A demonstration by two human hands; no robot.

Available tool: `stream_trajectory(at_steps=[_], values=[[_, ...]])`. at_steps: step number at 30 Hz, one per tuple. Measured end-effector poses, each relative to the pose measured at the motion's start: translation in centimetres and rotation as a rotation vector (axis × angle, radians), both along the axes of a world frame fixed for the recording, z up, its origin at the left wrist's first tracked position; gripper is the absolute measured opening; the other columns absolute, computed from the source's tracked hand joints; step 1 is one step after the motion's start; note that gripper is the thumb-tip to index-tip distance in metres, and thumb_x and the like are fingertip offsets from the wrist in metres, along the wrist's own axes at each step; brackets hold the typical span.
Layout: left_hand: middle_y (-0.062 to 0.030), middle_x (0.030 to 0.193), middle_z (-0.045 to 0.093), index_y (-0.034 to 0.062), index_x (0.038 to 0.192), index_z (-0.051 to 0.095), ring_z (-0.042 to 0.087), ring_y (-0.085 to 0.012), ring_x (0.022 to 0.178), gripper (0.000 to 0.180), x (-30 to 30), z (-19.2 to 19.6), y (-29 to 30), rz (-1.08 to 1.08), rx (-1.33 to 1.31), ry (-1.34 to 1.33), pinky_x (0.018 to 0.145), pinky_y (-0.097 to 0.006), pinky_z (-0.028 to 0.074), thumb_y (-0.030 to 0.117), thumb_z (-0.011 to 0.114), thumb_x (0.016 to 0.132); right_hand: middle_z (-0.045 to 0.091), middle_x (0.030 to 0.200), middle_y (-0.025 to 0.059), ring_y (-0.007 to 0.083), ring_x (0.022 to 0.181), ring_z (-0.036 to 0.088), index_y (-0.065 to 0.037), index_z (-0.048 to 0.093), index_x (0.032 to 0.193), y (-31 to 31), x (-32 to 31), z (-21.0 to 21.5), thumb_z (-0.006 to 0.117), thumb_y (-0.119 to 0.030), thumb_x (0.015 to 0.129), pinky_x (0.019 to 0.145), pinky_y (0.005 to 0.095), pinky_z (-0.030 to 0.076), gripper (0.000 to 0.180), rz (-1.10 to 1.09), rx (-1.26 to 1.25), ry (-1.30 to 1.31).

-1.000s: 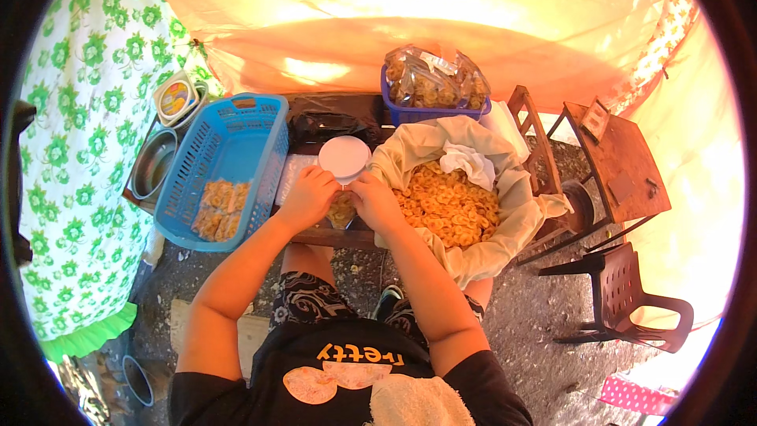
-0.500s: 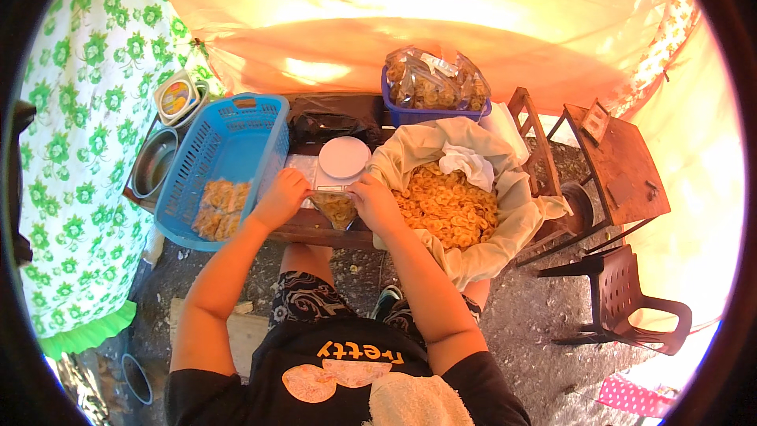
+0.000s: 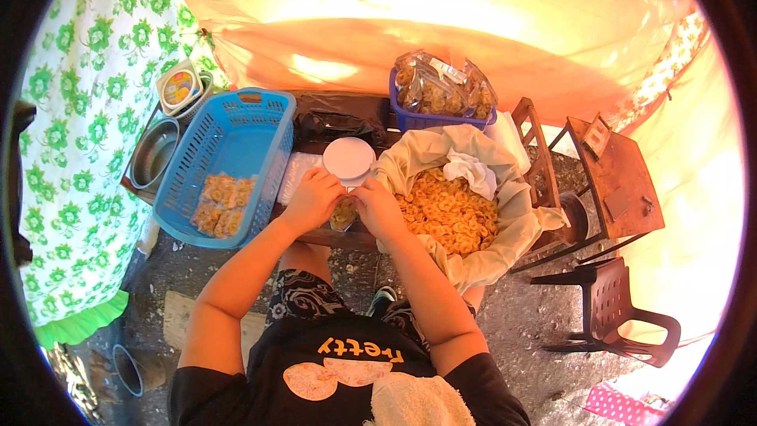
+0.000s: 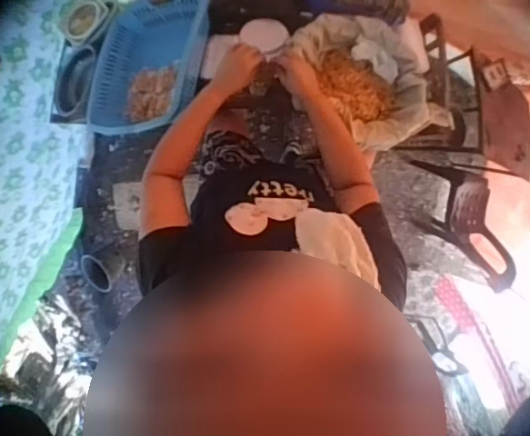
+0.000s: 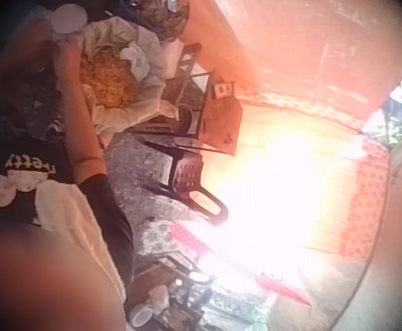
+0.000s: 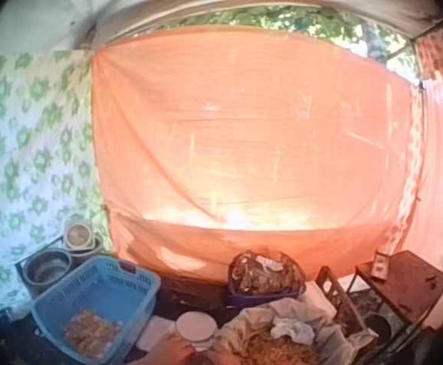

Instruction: The person scoops dried snack pieces from a cloth bag into a clear plastic bag placed on a digital scale, then seals the bag and sets it aside. The process is repeated multiple times with consistent portioning.

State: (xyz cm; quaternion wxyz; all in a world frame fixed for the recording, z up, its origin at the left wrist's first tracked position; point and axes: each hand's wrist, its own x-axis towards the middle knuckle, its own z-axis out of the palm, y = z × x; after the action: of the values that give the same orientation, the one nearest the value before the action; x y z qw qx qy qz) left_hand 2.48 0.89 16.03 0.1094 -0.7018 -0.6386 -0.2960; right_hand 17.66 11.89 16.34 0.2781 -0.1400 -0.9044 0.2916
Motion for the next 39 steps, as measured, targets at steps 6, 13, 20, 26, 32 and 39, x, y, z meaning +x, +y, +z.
stream_trajectory(at_steps=[6,13,20,26,32,39], values=[[-0.0056,0.084,0.054,0.0069,0.083,0.06,0.053,-0.0238,0.093,0.006,-1.5,-0.4,-1.4,0.024,-0.012,0.097,0.099,-0.042,0.035,0.007,0.058,0.077,0.054,0.083,0.013,0.0334,0.077,0.058,-0.002,0.064,0.088,0.0,-0.1,-0.3,0.062,-0.003,0.081,0.069,0.0393,0.047,0.007,0.02,-0.03,-0.033],[-0.0065,0.083,0.053,0.0057,0.083,0.059,0.053,-0.025,0.09,0.007,-3.4,-0.8,-2.9,0.073,-0.003,0.111,0.096,-0.042,0.036,0.006,0.059,0.076,0.055,0.083,0.0128,0.033,0.076,0.058,-0.001,0.064,0.088,0.0,-0.2,-0.4,0.063,-0.004,0.081,0.068,0.039,0.047,0.008,0.002,-0.048,-0.004],[-0.0055,0.082,0.057,0.0063,0.082,0.063,0.054,-0.0258,0.09,0.006,-3.6,-0.1,-3.5,0.151,-0.055,-0.17,0.086,-0.04,0.039,0.008,0.066,0.077,0.056,0.084,0.01,0.029,0.076,0.06,-0.005,0.067,0.09,-0.3,-0.3,0.0,0.066,-0.008,0.08,0.067,0.0374,0.048,0.01,-0.034,-0.117,-0.046],[-0.0039,0.081,0.054,0.0091,0.08,0.063,0.053,-0.0245,0.088,0.005,-0.8,0.6,-0.9,0.053,-0.001,-0.092,0.087,-0.039,0.039,0.009,0.064,0.075,0.056,0.084,0.0082,0.0282,0.079,0.059,-0.007,0.067,0.09,-0.6,-0.8,0.4,0.067,-0.009,0.079,0.068,0.0373,0.048,0.011,-0.026,0.068,-0.037],[-0.0046,0.082,0.054,0.0084,0.081,0.062,0.053,-0.0252,0.087,0.008,-1.2,-0.3,-1.4,0.064,0.02,0.0,0.089,-0.039,0.039,0.007,0.066,0.074,0.053,0.08,0.0116,0.0315,0.081,0.057,-0.002,0.061,0.079,-0.6,-0.7,0.2,0.068,-0.008,0.076,0.069,0.0414,0.047,0.01,-0.048,0.138,-0.027],[-0.0061,0.082,0.053,0.0065,0.079,0.061,0.053,-0.0269,0.085,0.006,-4.1,-1.0,-4.0,0.157,0.067,-0.117,0.085,-0.04,0.039,0.008,0.066,0.077,0.052,0.077,0.0128,0.0334,0.075,0.056,-0.002,0.061,0.077,-0.6,-0.7,0.0,0.069,-0.013,0.077,0.066,0.0421,0.046,0.014,-0.089,0.078,-0.018]])
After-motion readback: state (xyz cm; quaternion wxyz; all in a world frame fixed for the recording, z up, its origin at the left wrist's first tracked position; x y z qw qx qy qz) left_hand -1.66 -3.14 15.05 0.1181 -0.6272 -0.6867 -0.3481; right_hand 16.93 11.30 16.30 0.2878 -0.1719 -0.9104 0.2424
